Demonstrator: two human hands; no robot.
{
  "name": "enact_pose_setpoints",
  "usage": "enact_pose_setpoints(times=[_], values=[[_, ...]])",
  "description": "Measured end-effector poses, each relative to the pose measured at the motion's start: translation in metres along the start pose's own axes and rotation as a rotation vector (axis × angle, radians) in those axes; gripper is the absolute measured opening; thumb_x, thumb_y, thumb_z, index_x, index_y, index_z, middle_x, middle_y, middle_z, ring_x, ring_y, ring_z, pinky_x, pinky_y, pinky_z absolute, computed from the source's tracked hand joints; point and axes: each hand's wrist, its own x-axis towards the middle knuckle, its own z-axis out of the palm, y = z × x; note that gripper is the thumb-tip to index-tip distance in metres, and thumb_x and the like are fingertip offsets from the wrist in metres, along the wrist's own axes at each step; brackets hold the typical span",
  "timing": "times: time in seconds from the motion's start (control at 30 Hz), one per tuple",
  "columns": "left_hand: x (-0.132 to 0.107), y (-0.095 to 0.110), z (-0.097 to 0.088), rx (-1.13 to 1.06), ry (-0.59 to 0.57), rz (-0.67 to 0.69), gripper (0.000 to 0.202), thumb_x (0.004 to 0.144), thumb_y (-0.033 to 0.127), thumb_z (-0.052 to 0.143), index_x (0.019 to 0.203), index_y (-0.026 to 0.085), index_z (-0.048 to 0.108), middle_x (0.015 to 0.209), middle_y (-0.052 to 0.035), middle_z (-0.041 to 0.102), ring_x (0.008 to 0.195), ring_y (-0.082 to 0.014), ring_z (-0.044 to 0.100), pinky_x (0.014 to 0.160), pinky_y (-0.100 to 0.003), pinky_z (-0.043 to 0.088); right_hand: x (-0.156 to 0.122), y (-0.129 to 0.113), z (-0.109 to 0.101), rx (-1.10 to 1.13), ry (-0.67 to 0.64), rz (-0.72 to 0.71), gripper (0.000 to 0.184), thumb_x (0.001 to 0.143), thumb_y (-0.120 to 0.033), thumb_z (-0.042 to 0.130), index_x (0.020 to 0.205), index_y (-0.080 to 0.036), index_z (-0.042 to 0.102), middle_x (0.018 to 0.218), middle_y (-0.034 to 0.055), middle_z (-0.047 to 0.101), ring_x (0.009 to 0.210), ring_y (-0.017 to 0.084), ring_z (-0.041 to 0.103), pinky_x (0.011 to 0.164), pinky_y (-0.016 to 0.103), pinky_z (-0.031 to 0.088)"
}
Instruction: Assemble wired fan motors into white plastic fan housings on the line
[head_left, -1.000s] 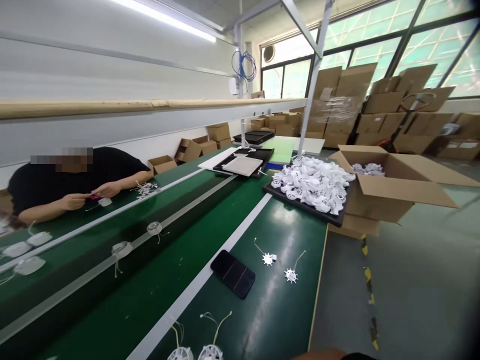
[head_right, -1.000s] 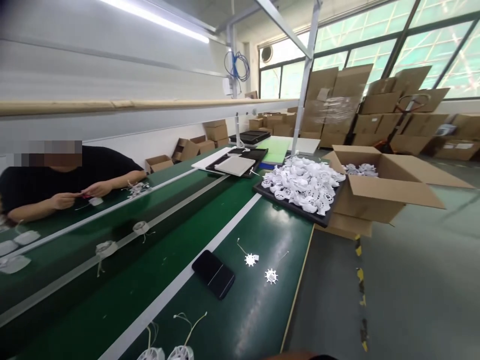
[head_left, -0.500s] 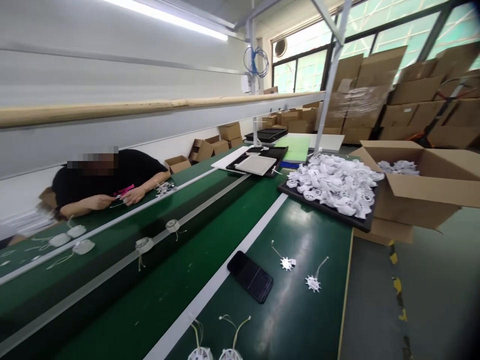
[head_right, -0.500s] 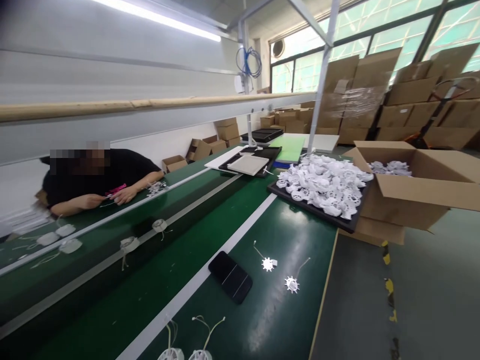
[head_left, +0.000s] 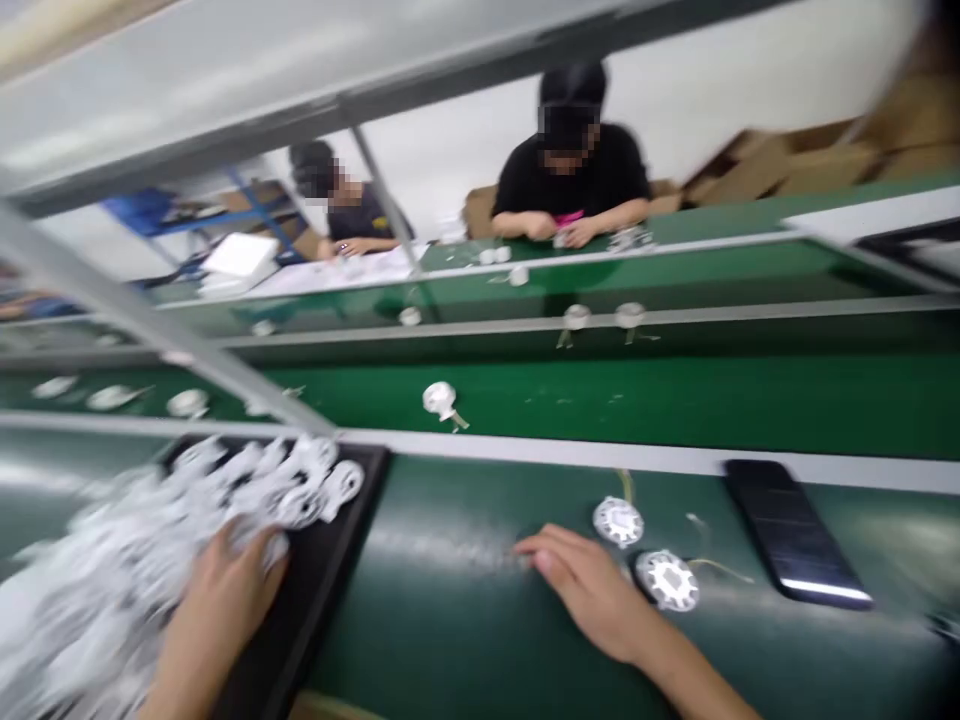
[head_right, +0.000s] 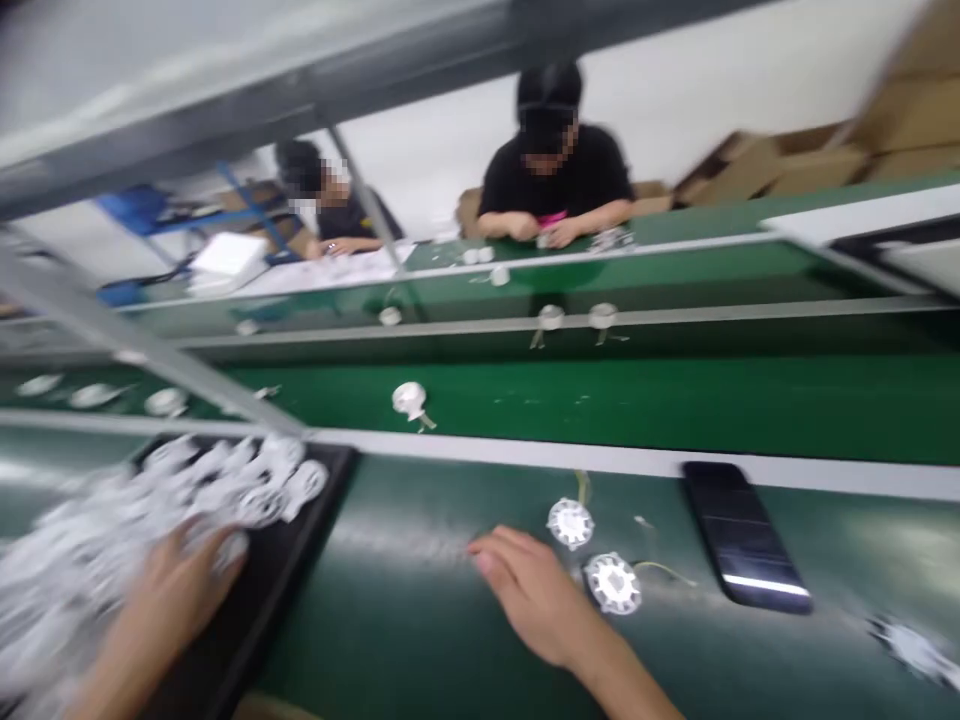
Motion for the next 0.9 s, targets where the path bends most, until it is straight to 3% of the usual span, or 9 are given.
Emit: enact_pose_setpoints(times=[0.1,0.2,0.33,0.43,0.5,0.6,0.7,0.8,0.9], values=[[-0.013,-0.025,-0.004,-0.012,-0.044,-0.075,0.027,0.095,0.043,0.056,0.095,0.021,0.072,0.118,-0.0122,0.07,0.106,-0.0347,0.068,0.102,-0.05,0.051,0.0,0.009,-0.002,0.021,-0.064,0.044,0.038,0.112,-0.048,0.037,0.127,-0.032,0.068,0.114,0.0057,0.069,0.108,0.027,0.067,0.097,0.045,0.052],[-0.02,-0.022,-0.007,-0.077,0.04,-0.17,0.027,0.098,0.042,0.055,0.106,0.022,0.071,0.128,-0.0105,0.069,0.115,-0.0346,0.067,0.104,-0.048,0.05,-0.003,0.015,-0.004,-0.017,-0.096,0.089,0.037,0.111,-0.05,0.038,0.129,-0.035,0.067,0.116,0.0054,0.068,0.109,0.028,0.067,0.096,0.046,0.054],[-0.032,0.013,-0.008,-0.3,0.207,-0.261,0.029,0.105,0.042,0.051,0.121,0.021,0.064,0.139,-0.0122,0.064,0.127,-0.0312,0.062,0.106,-0.047,0.052,-0.005,0.02,-0.003,-0.095,-0.078,0.109,0.033,0.109,-0.05,0.045,0.132,-0.037,0.065,0.119,0.007,0.068,0.11,0.03,0.067,0.093,0.047,0.056],[-0.043,0.057,0.016,-0.557,0.254,-0.277,0.03,0.109,0.039,0.044,0.134,0.022,0.05,0.148,-0.0153,0.057,0.139,-0.0281,0.056,0.112,-0.046,0.051,-0.004,0.02,0.004,-0.114,-0.043,0.078,0.031,0.108,-0.047,0.049,0.133,-0.036,0.063,0.115,0.0071,0.066,0.101,0.027,0.067,0.083,0.042,0.059],[-0.053,0.095,0.043,-0.773,0.184,-0.271,0.027,0.11,0.035,0.042,0.135,0.024,0.046,0.149,-0.0155,0.055,0.139,-0.0268,0.056,0.112,-0.046,0.052,-0.002,0.016,0.012,-0.104,-0.008,0.024,0.034,0.107,-0.043,0.052,0.14,-0.035,0.057,0.117,0.0072,0.064,0.097,0.025,0.067,0.084,0.041,0.059],[-0.072,0.158,0.079,-1.069,-0.051,-0.231,0.026,0.109,0.034,0.048,0.132,0.023,0.053,0.141,-0.0144,0.063,0.127,-0.028,0.066,0.103,-0.045,0.059,0.002,0.009,0.023,-0.125,0.016,-0.048,0.062,0.102,-0.042,0.064,0.157,-0.033,0.037,0.14,0.0107,0.055,0.108,0.025,0.065,0.092,0.042,0.06],[-0.09,0.2,0.09,-1.306,-0.312,-0.155,0.037,0.107,0.036,0.053,0.142,0.025,0.05,0.146,-0.0145,0.059,0.127,-0.0306,0.065,0.101,-0.044,0.061,0.004,0.005,0.026,-0.188,0.005,-0.052,0.062,0.101,-0.04,0.066,0.157,-0.036,0.04,0.151,0.0074,0.049,0.128,0.025,0.059,0.107,0.042,0.054],[-0.098,0.206,0.086,-1.411,-0.496,-0.005,0.057,0.104,0.03,0.057,0.156,0.031,0.033,0.165,-0.0138,0.036,0.144,-0.0331,0.05,0.112,-0.047,0.053,0.001,0.004,0.024,-0.222,0.051,-0.022,0.051,0.103,-0.039,0.064,0.151,-0.036,0.048,0.148,0.0041,0.053,0.132,0.023,0.056,0.114,0.038,0.049],[-0.097,0.191,0.085,-1.071,-0.486,0.195,0.062,0.102,0.018,0.055,0.158,0.032,0.033,0.167,-0.0115,0.031,0.152,-0.0319,0.037,0.121,-0.05,0.042,-0.004,0.003,0.021,-0.244,0.127,-0.003,0.052,0.103,-0.041,0.061,0.152,-0.032,0.047,0.149,0.0059,0.052,0.127,0.023,0.06,0.109,0.037,0.054]])
